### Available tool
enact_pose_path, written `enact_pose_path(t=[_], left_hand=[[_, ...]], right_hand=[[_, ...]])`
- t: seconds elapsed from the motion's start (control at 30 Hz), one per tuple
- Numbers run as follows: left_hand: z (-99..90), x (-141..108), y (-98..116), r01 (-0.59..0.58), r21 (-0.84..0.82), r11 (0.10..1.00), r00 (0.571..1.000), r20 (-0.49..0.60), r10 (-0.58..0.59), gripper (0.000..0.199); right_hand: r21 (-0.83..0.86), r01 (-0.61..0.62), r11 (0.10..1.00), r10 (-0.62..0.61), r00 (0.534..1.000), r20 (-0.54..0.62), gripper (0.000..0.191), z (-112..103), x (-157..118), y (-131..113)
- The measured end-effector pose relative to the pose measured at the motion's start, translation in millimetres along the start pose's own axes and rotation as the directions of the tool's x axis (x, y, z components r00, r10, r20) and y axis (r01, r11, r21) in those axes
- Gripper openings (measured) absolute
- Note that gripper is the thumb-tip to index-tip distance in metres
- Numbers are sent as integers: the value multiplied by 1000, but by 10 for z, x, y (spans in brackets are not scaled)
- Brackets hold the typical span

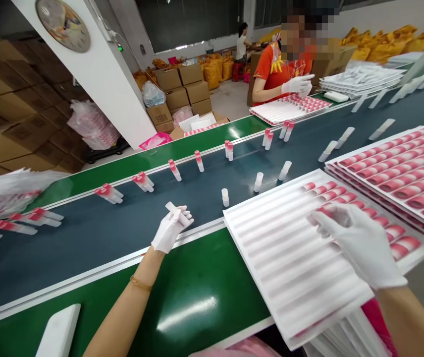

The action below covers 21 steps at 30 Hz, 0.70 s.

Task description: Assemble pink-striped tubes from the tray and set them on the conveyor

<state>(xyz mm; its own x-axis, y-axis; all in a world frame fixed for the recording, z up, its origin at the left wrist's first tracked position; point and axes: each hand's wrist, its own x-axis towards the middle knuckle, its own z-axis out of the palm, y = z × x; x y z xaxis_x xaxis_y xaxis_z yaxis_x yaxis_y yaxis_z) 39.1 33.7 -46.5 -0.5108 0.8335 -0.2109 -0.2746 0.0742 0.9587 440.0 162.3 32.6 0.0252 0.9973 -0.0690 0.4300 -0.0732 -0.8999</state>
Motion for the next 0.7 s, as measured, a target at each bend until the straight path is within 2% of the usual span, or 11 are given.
enact_pose_path(t=[0.07, 0.13, 0.2, 0.3, 0.37, 0.4, 0.47, 0.5, 0.53, 0.6, 0.7], left_hand=[[88, -248, 83, 42, -70, 997, 995, 96, -35, 53], [194, -511, 148, 49, -79, 996, 986, 164, -36, 50], [293, -755, 179, -21, 33, 999, 986, 168, 15, 46], [388, -1046, 150, -168, 254, 952, 981, 140, 136, 45], [410, -1180, 103, -235, 303, 924, 970, 128, 204, 44], [411, -1230, 82, -266, 312, 912, 963, 127, 237, 42], [402, -1296, 54, -323, 323, 890, 946, 148, 289, 39], [395, -1314, 51, -344, 324, 881, 938, 168, 305, 37], [388, -1322, 51, -358, 321, 877, 931, 190, 311, 37], [373, -1311, 55, -367, 317, 874, 925, 225, 306, 38], [341, -1253, 25, -382, 328, 864, 917, 252, 310, 45]], right_hand=[[194, -61, 979, 37, 992, 123, 36, 84, -284, 70], [251, -72, 965, 30, 985, 169, 53, 227, -485, 88], [261, -65, 963, 13, 980, 198, 64, 410, -647, 4], [257, 38, 966, -110, 956, 272, 38, 696, -895, -315], [241, 241, 940, -311, 897, 316, 22, 867, -1065, -589], [229, 370, 900, -430, 838, 335, 21, 941, -1142, -719], [206, 586, 784, -615, 686, 390, 24, 1061, -1268, -936], [193, 648, 736, -658, 621, 426, 26, 1104, -1314, -1017], [171, 681, 712, -669, 584, 460, 25, 1134, -1348, -1080], [114, 692, 713, -637, 572, 517, 22, 1161, -1384, -1160], [28, 676, 737, -570, 598, 563, 20, 1144, -1386, -1216]])
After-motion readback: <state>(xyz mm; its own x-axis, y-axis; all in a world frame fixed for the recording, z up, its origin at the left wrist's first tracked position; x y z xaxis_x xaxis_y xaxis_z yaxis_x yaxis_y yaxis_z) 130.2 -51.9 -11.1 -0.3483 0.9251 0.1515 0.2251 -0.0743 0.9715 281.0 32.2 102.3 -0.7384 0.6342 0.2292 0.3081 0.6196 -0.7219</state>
